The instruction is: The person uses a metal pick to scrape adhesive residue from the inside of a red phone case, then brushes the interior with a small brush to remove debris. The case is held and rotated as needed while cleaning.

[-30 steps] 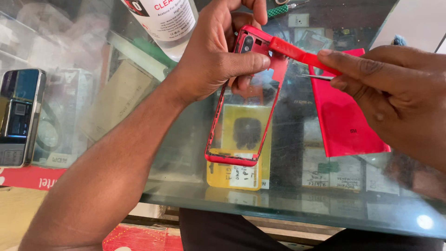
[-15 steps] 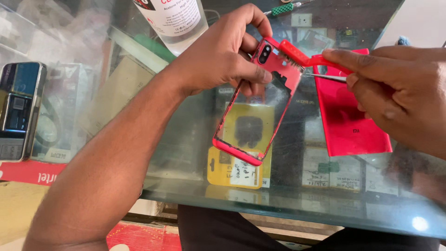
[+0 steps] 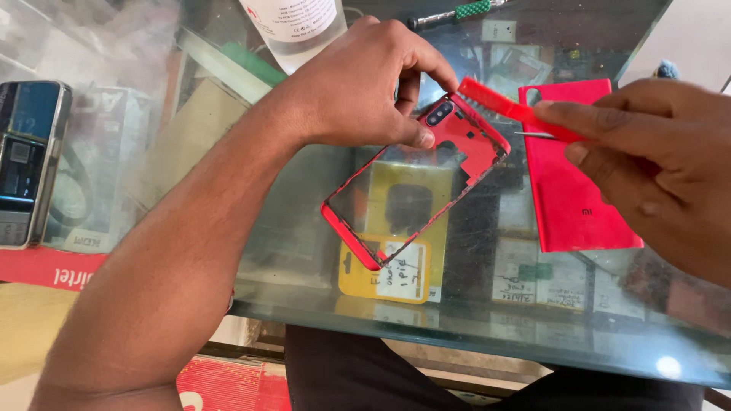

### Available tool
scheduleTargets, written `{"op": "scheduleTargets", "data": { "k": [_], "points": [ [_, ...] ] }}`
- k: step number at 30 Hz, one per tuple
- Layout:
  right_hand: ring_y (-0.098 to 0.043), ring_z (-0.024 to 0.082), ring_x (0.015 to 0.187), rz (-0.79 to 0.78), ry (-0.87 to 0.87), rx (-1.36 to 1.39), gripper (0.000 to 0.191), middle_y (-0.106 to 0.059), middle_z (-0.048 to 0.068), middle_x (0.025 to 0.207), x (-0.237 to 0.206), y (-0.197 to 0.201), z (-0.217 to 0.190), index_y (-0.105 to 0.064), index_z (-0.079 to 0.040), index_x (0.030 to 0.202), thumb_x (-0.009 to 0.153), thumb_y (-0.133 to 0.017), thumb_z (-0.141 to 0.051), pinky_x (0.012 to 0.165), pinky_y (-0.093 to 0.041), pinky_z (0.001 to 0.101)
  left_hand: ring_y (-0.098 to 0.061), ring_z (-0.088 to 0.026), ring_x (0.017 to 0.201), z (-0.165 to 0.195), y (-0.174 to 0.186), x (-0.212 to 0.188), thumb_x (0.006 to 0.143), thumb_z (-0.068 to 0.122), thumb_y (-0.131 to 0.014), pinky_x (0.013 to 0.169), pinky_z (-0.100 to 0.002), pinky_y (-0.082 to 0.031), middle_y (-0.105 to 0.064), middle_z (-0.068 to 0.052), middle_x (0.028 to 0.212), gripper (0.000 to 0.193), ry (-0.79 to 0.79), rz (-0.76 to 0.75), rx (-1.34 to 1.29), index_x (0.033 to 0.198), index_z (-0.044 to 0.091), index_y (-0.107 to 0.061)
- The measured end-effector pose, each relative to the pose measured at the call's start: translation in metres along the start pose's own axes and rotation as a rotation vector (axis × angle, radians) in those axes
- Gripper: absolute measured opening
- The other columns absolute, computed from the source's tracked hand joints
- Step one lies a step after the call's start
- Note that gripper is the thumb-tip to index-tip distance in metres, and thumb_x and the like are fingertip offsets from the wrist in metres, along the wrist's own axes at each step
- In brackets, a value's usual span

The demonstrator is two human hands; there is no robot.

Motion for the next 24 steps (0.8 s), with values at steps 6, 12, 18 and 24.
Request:
{"op": "scheduleTargets", "data": {
  "k": [6,12,18,24],
  "points": [
    [-0.061,0.016,0.06,-0.022,0.002,-0.11,0.038,-0.07,0.01,0.078,-0.01,-0.005,-0.003,-0.071,-0.011,0.138,0.101,-0.062,-0.007,0.049,-0.048,0.0316,-0.06,-0.01,0.052,0.009,-0.012,0.002,0.065,0.019,-0.095,0.054,-0.031,-0.045,-0.066,-0.001,0.06,0.055,-0.06,-0.084,0.061,0.118,0.02,-0.08],
    [-0.058,0.017,0.055,-0.139,-0.042,-0.158,0.041,-0.06,0.008,0.067,-0.01,-0.008,0.004,-0.071,-0.013,0.142,0.102,-0.061,-0.008,0.049,-0.048,0.0318,-0.059,-0.009,0.059,0.004,-0.014,0.007,0.065,0.018,-0.095,0.054,-0.03,-0.046,-0.064,0.0,0.067,0.049,-0.123,-0.143,0.015,0.111,0.014,-0.08],
    [-0.058,0.018,0.05,-0.196,-0.121,-0.171,0.046,-0.059,0.009,0.067,-0.029,-0.007,0.014,-0.067,-0.011,0.147,0.102,-0.056,-0.008,0.047,-0.049,0.0338,-0.063,-0.012,0.068,-0.014,-0.026,0.011,0.07,0.022,-0.094,0.059,-0.029,-0.051,-0.062,-0.001,0.078,0.052,-0.051,-0.186,0.036,0.115,0.012,-0.072],
    [-0.063,0.02,0.057,-0.227,0.065,-0.605,0.047,-0.065,0.008,0.069,-0.004,-0.003,-0.044,-0.067,-0.011,0.141,0.095,-0.063,-0.007,0.052,-0.049,0.0347,-0.067,-0.012,0.072,-0.019,-0.032,0.014,0.07,0.015,-0.091,0.061,-0.032,-0.06,-0.063,-0.001,0.083,0.049,0.035,-0.194,-0.06,0.114,0.013,-0.069]
  ]
}}
Point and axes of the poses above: each hand's wrist, its own x-axis towards the middle knuckle, its own y-axis out of the back of the hand, z = x × y, the point moved 10 cm from there along x, towards the middle knuckle
